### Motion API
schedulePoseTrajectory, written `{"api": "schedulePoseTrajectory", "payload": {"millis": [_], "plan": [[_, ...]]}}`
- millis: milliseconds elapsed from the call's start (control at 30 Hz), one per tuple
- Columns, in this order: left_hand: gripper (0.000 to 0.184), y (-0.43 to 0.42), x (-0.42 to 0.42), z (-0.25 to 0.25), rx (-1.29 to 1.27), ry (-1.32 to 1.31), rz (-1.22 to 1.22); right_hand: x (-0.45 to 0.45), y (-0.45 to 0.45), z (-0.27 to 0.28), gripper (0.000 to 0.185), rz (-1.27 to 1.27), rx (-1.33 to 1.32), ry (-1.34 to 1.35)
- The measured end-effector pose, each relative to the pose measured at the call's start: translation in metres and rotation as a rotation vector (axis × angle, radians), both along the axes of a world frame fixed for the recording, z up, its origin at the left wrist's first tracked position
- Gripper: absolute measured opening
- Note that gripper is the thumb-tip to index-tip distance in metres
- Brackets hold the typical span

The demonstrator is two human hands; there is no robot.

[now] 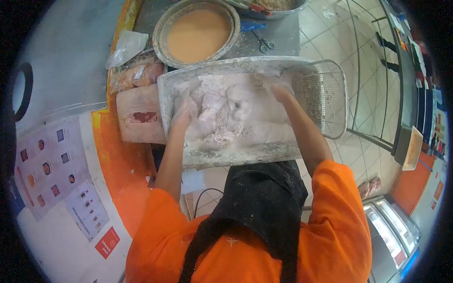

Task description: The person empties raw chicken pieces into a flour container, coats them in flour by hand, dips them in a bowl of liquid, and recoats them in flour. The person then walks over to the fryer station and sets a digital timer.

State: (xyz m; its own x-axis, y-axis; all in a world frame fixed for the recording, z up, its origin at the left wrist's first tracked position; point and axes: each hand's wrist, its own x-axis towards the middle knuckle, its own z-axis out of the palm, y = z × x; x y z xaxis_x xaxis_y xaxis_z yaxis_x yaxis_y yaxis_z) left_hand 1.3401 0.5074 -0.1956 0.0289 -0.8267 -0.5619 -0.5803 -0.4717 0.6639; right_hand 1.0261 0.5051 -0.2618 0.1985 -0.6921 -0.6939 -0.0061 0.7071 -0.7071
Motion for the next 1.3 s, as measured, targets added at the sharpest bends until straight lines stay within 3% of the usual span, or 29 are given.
{"api": "schedulePoseTrajectory", "payload": {"millis": [33,67,100,167,267,367,467,500,533,567,633,700,733,767,833,900,933,1000,1067,1100,1133,1200,1233,1300], "plan": [[0.049,-0.005,-0.014,-0.005,-0.019,0.187,0.183,0.002,-0.008,-0.020,0.053,0.012,0.032,-0.029],[0.051,-0.010,-0.021,-0.009,-0.038,0.375,0.366,0.021,-0.016,-0.012,0.051,0.160,-0.031,0.107],[0.045,-0.016,-0.018,-0.018,-0.073,0.264,0.225,0.051,-0.027,0.004,0.050,0.307,-0.096,0.243],[0.037,-0.016,-0.009,-0.042,-0.126,0.043,-0.058,0.095,-0.023,0.027,0.053,0.299,-0.129,-0.003],[0.039,-0.009,-0.002,-0.050,-0.214,-0.332,-0.450,0.126,-0.031,0.033,0.052,0.315,0.045,0.037],[0.049,0.027,0.016,-0.012,-0.263,0.021,-0.198,0.094,-0.014,0.072,0.051,0.809,-0.314,0.256],[0.036,0.050,0.029,0.028,0.111,-0.055,-0.137,0.039,0.000,0.103,0.058,0.837,-0.555,0.262],[0.035,0.059,0.041,-0.010,0.142,-0.030,-0.142,0.030,0.003,0.096,0.049,0.838,-0.335,0.400],[0.035,0.073,0.058,-0.079,0.170,-0.008,-0.143,0.025,0.004,0.082,0.042,0.832,-0.118,0.533],[0.034,0.079,0.060,-0.094,0.082,-0.020,-0.219,0.024,0.004,0.075,0.036,0.814,0.100,0.665],[0.032,0.091,0.044,-0.097,-0.220,-0.087,-0.434,0.056,0.031,0.093,0.035,0.556,-0.036,0.529],[0.032,0.095,0.014,-0.077,-0.229,0.213,-0.241,0.073,0.050,0.044,0.036,0.441,-0.401,0.387],[0.032,0.092,0.002,-0.068,-0.023,0.549,0.096,0.081,0.056,-0.008,0.039,0.442,-0.705,0.312],[0.033,0.087,-0.004,-0.064,0.189,0.874,0.439,0.088,0.053,-0.005,0.039,0.336,-0.462,0.271],[0.036,0.080,0.013,-0.068,0.224,0.798,0.274,0.111,0.058,0.014,0.039,0.126,0.039,0.174],[0.036,0.074,0.030,-0.069,-0.051,0.404,-0.324,0.100,0.065,0.055,0.042,0.314,-0.037,0.245],[0.036,0.073,0.037,-0.066,-0.338,0.010,-0.820,0.093,0.065,0.078,0.043,0.410,-0.075,0.276],[0.033,0.071,0.054,-0.059,-0.433,-0.203,-1.123,0.061,0.059,0.125,0.044,0.565,-0.218,0.225],[0.029,0.080,0.061,-0.040,-0.155,0.083,-0.821,0.019,0.069,0.070,0.042,0.460,0.036,0.439],[0.027,0.084,0.060,-0.029,-0.072,0.162,-0.693,0.010,0.079,0.053,0.042,0.514,-0.041,0.499],[0.027,0.089,0.045,-0.016,-0.084,0.122,-0.639,0.003,0.088,0.037,0.042,0.566,-0.122,0.561],[0.025,0.094,0.030,-0.034,-0.122,0.098,-0.659,-0.004,0.102,0.004,0.043,0.520,0.097,0.594],[0.025,0.108,0.028,-0.076,-0.133,0.120,-0.739,0.020,0.095,0.032,0.043,0.391,0.215,0.436],[0.041,0.110,0.019,-0.088,0.047,0.168,-0.706,0.052,0.097,0.036,0.043,0.259,0.022,0.088]]}}
